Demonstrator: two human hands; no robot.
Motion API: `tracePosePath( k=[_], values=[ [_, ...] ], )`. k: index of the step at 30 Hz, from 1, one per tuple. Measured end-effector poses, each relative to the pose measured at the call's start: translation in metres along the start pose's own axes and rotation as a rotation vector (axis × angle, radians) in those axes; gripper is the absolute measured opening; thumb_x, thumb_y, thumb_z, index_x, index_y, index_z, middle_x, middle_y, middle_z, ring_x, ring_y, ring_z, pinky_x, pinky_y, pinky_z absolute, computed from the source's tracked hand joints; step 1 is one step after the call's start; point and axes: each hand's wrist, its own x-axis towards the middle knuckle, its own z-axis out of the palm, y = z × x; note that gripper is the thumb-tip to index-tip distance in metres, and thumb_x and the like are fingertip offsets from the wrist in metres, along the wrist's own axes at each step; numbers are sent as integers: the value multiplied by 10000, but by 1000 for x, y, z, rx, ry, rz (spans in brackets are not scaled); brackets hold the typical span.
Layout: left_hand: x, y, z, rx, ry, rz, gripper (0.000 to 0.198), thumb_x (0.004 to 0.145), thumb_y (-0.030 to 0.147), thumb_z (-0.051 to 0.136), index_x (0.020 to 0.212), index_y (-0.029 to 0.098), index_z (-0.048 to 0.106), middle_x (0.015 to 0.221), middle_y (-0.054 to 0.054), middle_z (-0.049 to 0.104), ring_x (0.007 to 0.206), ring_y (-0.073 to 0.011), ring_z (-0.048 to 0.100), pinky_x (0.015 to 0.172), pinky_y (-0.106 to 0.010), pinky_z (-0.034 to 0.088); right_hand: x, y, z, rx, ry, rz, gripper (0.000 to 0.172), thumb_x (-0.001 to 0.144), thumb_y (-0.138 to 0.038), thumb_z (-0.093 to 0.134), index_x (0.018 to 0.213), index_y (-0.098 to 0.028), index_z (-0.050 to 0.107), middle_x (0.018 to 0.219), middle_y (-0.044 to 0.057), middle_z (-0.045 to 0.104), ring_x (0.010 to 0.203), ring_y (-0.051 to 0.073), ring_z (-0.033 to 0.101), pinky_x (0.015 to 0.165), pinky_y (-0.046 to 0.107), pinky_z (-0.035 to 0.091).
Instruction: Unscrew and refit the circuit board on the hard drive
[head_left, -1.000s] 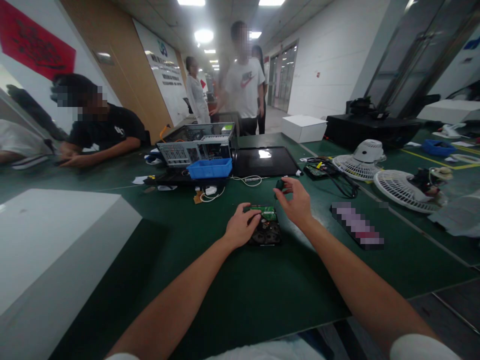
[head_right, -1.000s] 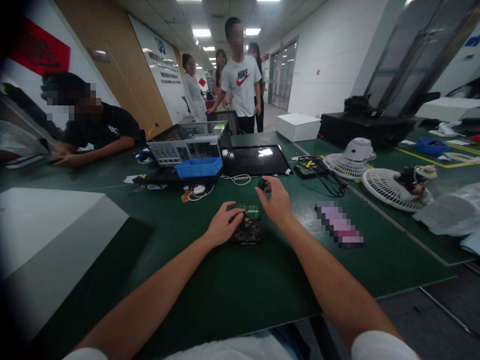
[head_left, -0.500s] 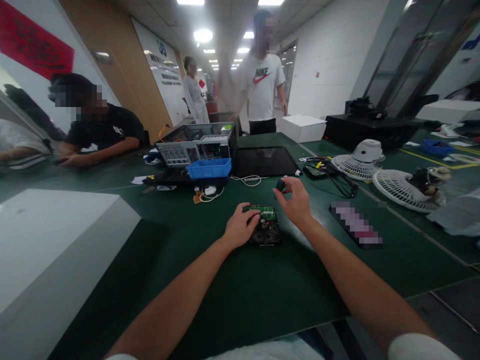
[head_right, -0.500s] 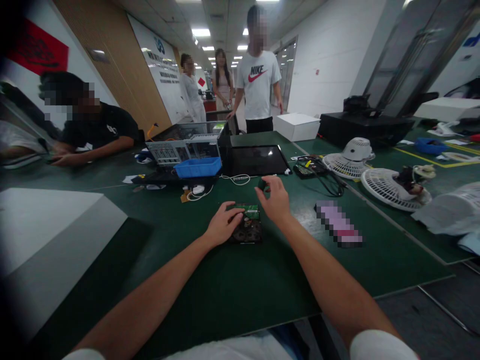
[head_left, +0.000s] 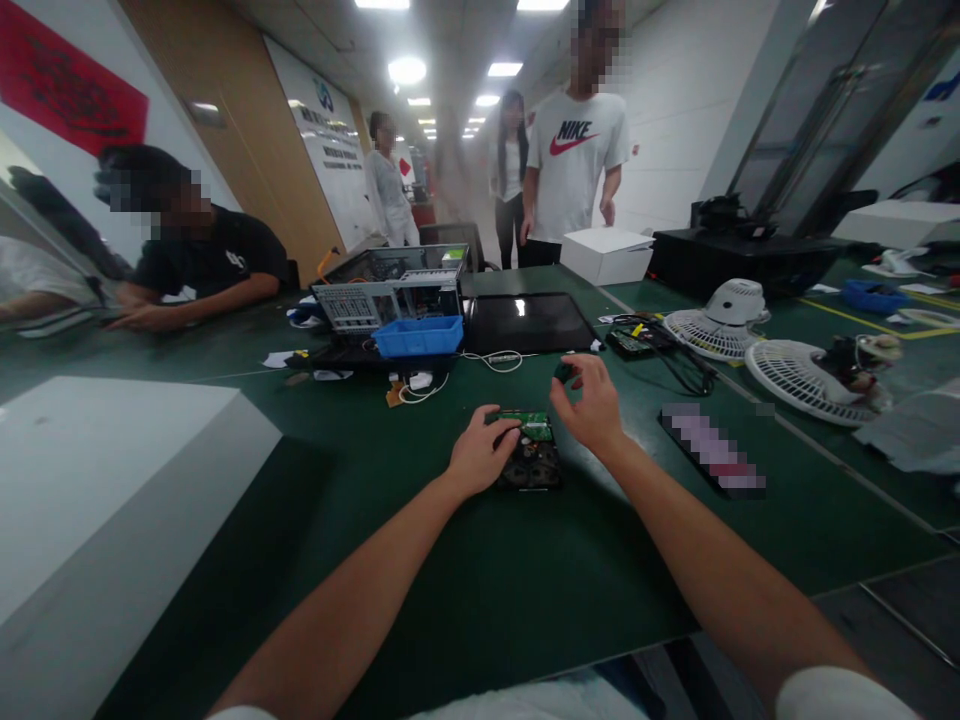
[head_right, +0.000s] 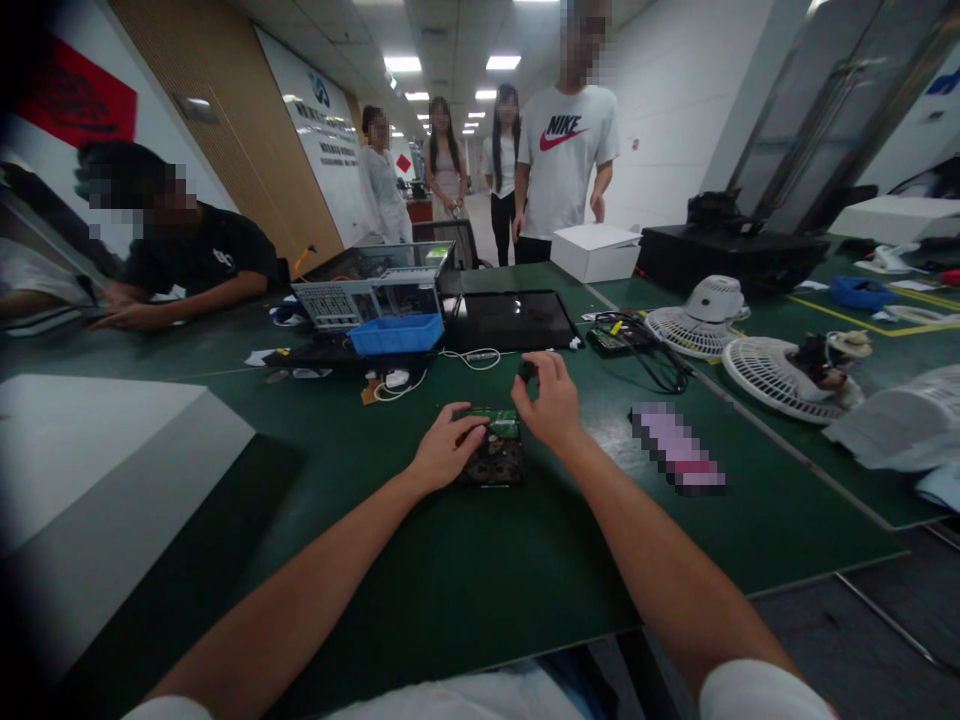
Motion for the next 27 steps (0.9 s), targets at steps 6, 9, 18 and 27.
tracePosePath(
  k=[6, 9, 18, 27],
  values=[
    [0, 0, 0, 0, 1, 4, 346, 1006, 445, 492, 1251, 319, 702, 1464, -52, 440, 1208, -238, 592, 1070, -417, 493, 2, -3, -3, 26, -1, 21, 309, 892, -300, 628, 1185, -240, 547, 1082, 93, 592, 843, 225, 619, 737, 393, 571],
    [0, 0, 1, 5, 4, 9, 342, 1005, 439, 498, 1253, 319, 700, 1461, -51, 443, 1219, -237, 586, 1073, -411, 490, 0, -1, -2, 14, -15, 31, 310, 904, -292, 603, 1203, -244, 539, 1043, 74, 624, 810, 215, 620, 728, 384, 560],
    [0, -3, 3, -5, 12, 6, 331, 1003, 438, 505, 1244, 328, 704, 1457, -45, 451, 1219, -234, 591, 1077, -406, 490, -1, 0, 1, 13, -14, 32, 363, 894, -343, 650, 1217, -226, 533, 963, 57, 586, 793, 212, 596, 726, 383, 547],
    [0, -1, 0, -7, -5, 4, 350, 1005, 444, 490, 1264, 328, 696, 1465, -51, 446, 1226, -243, 584, 1079, -417, 490, -1, -2, 2, 96, -4, 17, 351, 915, -289, 609, 1253, -235, 533, 1145, 108, 606, 927, 234, 643, 789, 415, 592]
  ],
)
